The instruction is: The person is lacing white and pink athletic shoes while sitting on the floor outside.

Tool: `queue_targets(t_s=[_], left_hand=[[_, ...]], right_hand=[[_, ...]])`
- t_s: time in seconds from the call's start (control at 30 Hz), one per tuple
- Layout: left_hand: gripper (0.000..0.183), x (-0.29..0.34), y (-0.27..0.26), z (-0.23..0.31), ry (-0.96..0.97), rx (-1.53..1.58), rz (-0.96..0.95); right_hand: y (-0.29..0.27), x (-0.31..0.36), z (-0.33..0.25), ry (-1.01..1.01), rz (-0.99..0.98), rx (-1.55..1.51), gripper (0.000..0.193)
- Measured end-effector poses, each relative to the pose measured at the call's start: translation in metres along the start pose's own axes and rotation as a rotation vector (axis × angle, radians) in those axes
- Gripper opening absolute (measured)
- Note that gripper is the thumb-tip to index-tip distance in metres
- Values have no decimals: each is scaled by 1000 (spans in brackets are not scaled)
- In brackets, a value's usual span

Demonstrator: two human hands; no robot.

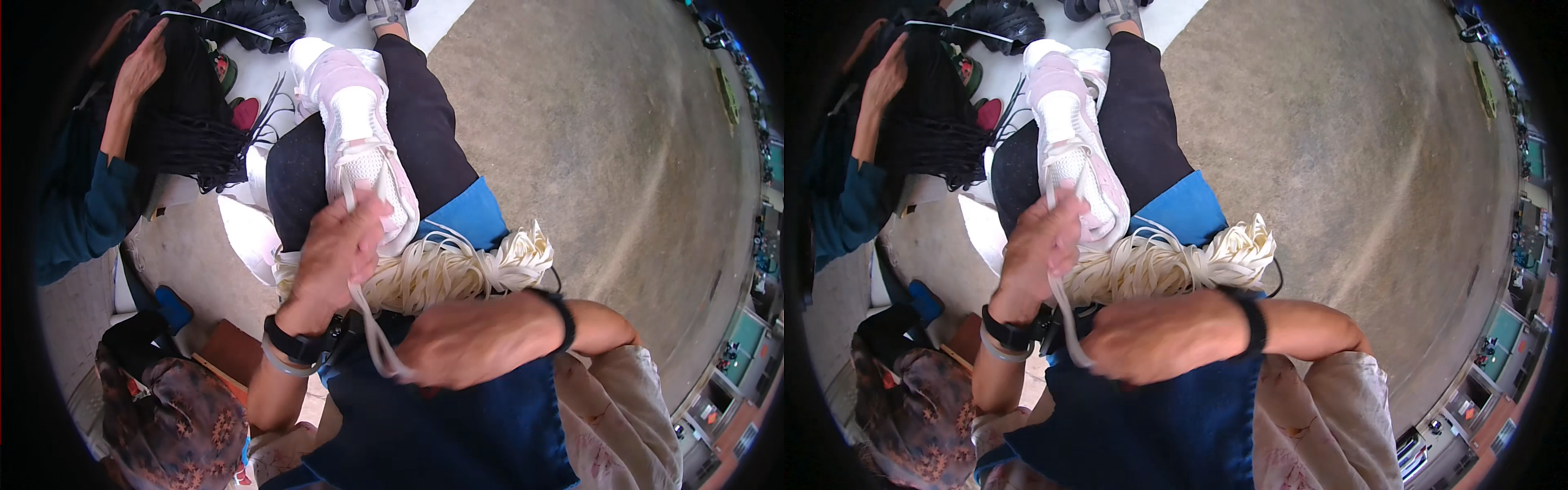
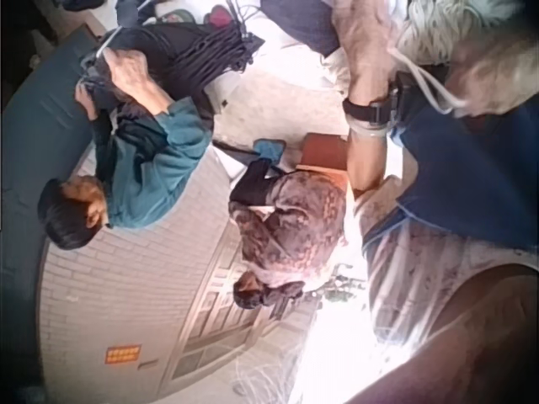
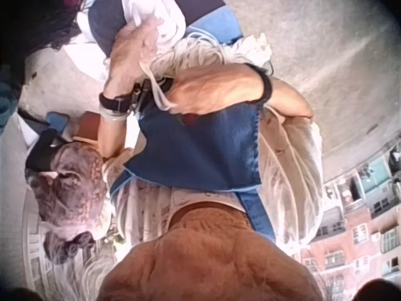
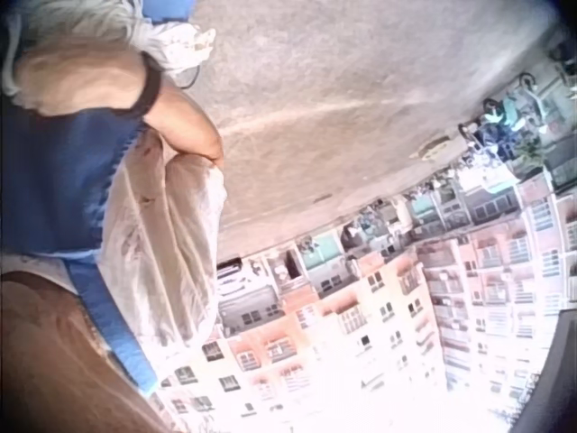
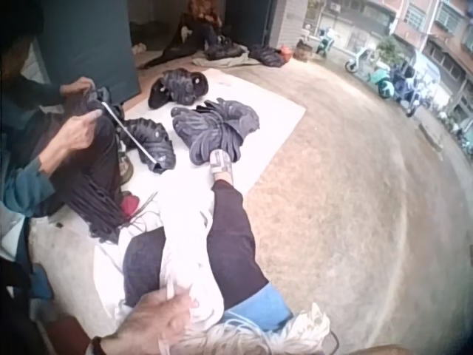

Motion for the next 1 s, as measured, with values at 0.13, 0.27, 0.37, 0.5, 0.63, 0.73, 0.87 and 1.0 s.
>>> queue_targets(t_s=[0.13,0.27,0.37,0.5,0.63,0.73,0.87,1.0], left_hand=[[14,10,5,14,532,-792,203],[11,18,19,27,585,-1051,234],[16,24,18,25,641,-1086,258],[12,35,3,19,524,-957,267],[14,49,-27,15,349,-842,234],[14,56,-14,7,405,-957,164],[14,53,8,4,410,-1062,100],[19,59,11,0,438,-1067,150]], right_hand=[[-100,58,26,272,722,196,24],[-140,64,41,336,1215,415,18],[-141,47,55,392,1241,636,15],[-134,38,57,385,1181,729,16],[-132,51,71,356,1233,583,18],[-127,51,65,351,1236,567,18],[-116,43,68,378,1170,677,17],[-124,42,73,374,1193,711,13]])
Point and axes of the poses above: each hand's wrist, its own x-axis away from the middle knuckle, its own y-axis out of the palm, z = x × y, the point moved 8 cm from there along -x, towards the middle knuckle, and after that the axes turned 4 degrees about x, right-handed, at the moved point
